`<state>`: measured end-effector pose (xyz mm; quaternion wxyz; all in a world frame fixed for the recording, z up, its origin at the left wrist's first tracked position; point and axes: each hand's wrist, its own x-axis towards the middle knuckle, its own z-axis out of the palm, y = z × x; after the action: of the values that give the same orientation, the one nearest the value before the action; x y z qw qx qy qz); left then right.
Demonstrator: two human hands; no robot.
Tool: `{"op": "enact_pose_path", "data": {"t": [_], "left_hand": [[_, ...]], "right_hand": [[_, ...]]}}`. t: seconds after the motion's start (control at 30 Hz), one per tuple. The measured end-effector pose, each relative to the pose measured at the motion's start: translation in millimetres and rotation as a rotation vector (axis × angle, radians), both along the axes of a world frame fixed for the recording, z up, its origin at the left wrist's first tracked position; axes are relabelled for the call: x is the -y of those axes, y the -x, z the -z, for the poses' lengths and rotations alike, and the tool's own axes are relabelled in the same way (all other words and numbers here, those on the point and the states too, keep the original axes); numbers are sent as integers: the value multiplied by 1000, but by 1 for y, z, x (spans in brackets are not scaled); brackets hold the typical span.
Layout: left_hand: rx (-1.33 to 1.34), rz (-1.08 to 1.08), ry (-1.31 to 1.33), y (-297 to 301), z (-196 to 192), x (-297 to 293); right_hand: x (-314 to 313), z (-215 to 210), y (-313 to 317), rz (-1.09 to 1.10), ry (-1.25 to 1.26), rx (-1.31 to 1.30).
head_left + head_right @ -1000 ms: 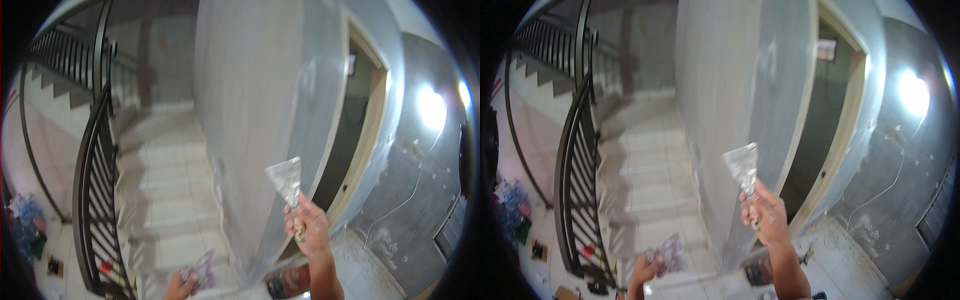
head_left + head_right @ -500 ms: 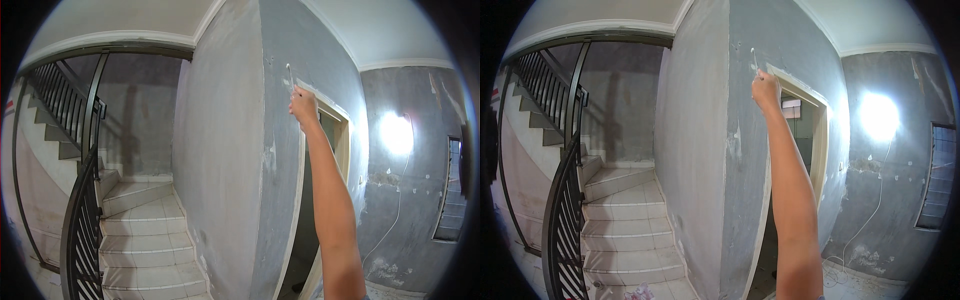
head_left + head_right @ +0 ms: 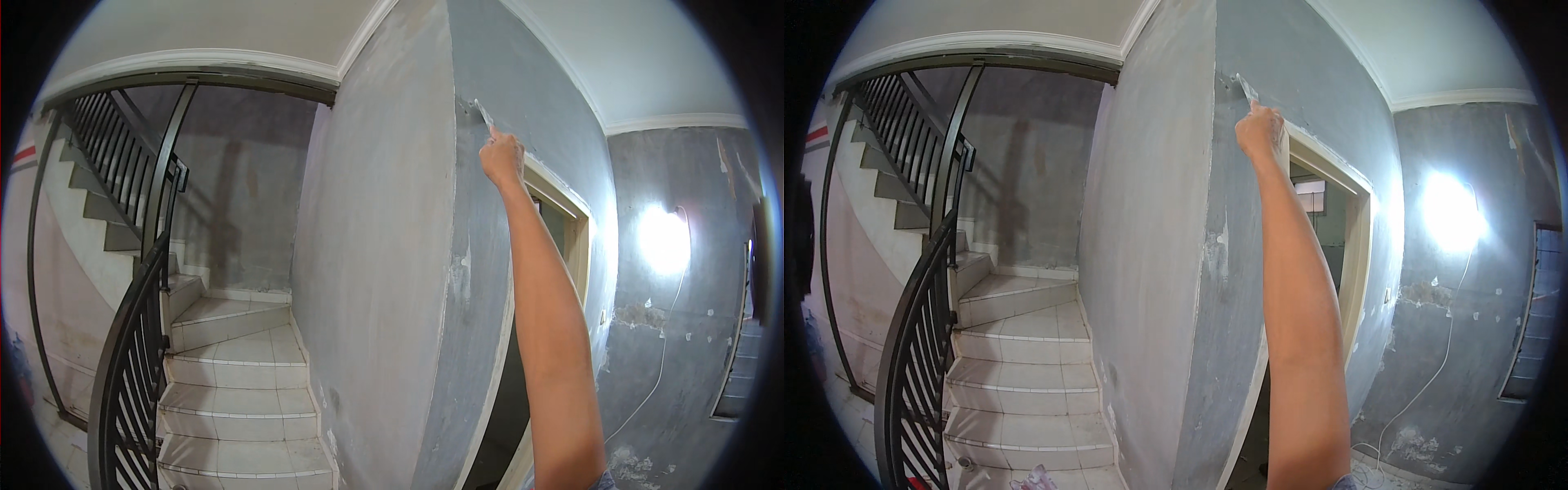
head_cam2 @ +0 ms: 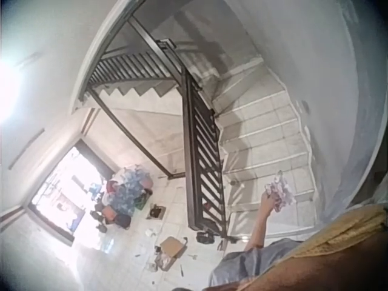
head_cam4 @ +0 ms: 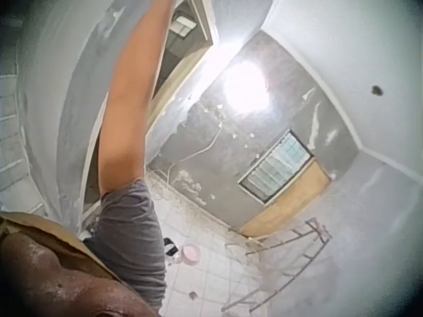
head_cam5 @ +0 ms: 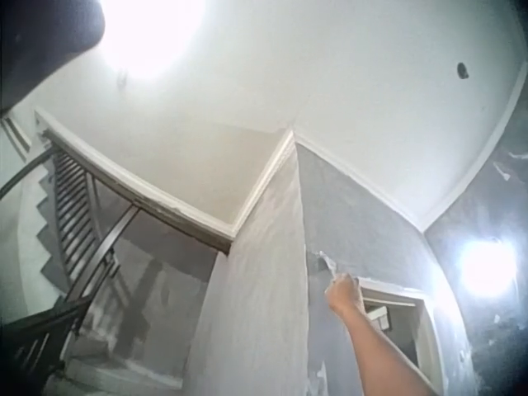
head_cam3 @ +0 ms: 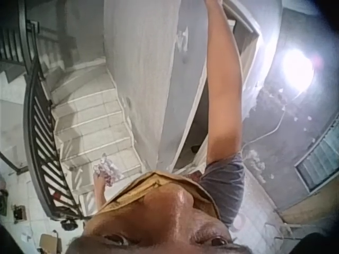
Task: Applying and smoothing wall putty over holes and imperfections on a concrete wall using a putty knife.
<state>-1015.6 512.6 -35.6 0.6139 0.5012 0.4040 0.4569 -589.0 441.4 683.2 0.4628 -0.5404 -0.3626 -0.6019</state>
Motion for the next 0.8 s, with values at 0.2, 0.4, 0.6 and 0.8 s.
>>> {"op": "enact_pose_path", "data": {"t": [0.2,0.4,0.6,0.8], "left_hand": [[-5,-16,24,4,8,-6],[-14,6,67,4,5,-11],[26,32,70,9,6,-12],[30,-4,30,4,12,-25]], "right_hand": [[-12,-2,3,35,8,45],[-11,1,1,166,26,-22],[40,10,17,148,261,-197],[48,-16,27,153,173,-151]]}}
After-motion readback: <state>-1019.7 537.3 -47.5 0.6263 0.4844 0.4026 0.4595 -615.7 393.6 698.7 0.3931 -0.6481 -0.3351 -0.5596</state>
